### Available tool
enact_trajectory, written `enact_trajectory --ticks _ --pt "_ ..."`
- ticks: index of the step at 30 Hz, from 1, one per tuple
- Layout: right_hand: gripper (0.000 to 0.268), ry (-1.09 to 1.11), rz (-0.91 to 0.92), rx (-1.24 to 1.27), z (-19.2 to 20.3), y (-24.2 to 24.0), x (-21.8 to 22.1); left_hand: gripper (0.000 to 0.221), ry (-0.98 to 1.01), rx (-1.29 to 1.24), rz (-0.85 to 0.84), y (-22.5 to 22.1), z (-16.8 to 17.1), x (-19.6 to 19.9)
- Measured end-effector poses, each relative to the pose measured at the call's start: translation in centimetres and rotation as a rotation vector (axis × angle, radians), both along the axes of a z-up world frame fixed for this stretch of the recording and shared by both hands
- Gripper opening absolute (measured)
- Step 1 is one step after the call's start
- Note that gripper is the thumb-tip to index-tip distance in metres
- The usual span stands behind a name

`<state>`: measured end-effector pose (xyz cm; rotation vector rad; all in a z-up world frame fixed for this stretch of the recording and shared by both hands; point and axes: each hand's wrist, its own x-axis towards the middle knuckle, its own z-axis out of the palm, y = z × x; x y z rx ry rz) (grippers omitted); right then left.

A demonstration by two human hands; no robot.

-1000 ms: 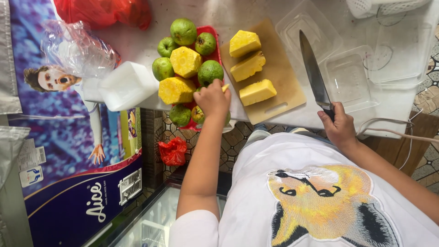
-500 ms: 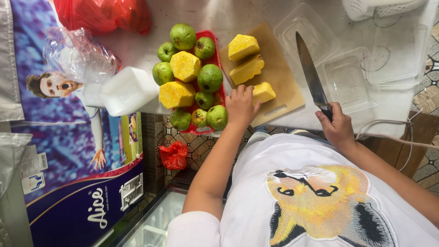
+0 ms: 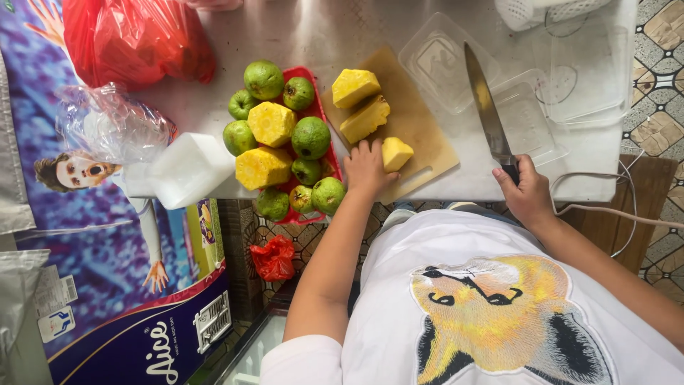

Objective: Slicing pineapple into small pieces and placing them into a plastic container

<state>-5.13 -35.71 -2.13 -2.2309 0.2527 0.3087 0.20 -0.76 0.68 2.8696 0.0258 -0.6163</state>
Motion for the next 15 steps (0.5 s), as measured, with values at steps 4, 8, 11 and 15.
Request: enact_trajectory --ticks 4,8,11,15 --pt "0.024 -0.007 -0.072 0.043 -0.2 -0.6 0.6 0.084 0.053 -0.114 0.072 -0.1 -1.3 -0.5" --pt "0.022 -0.041 -0.177 0.124 1.4 -0.9 1.0 0.068 0.097 -0.133 0.111 -0.8 -1.5 -1.2" --pt "0.023 -0.035 -0.21 0.099 2.3 -2.0 0.8 0.061 0.068 -0.11 0.097 -0.9 -1.3 -1.4" --pt "0.026 -0.02 -0.237 0.09 3.0 -3.1 0.4 0.062 -0.656 0.049 -0.112 -0.5 -4.7 -2.4"
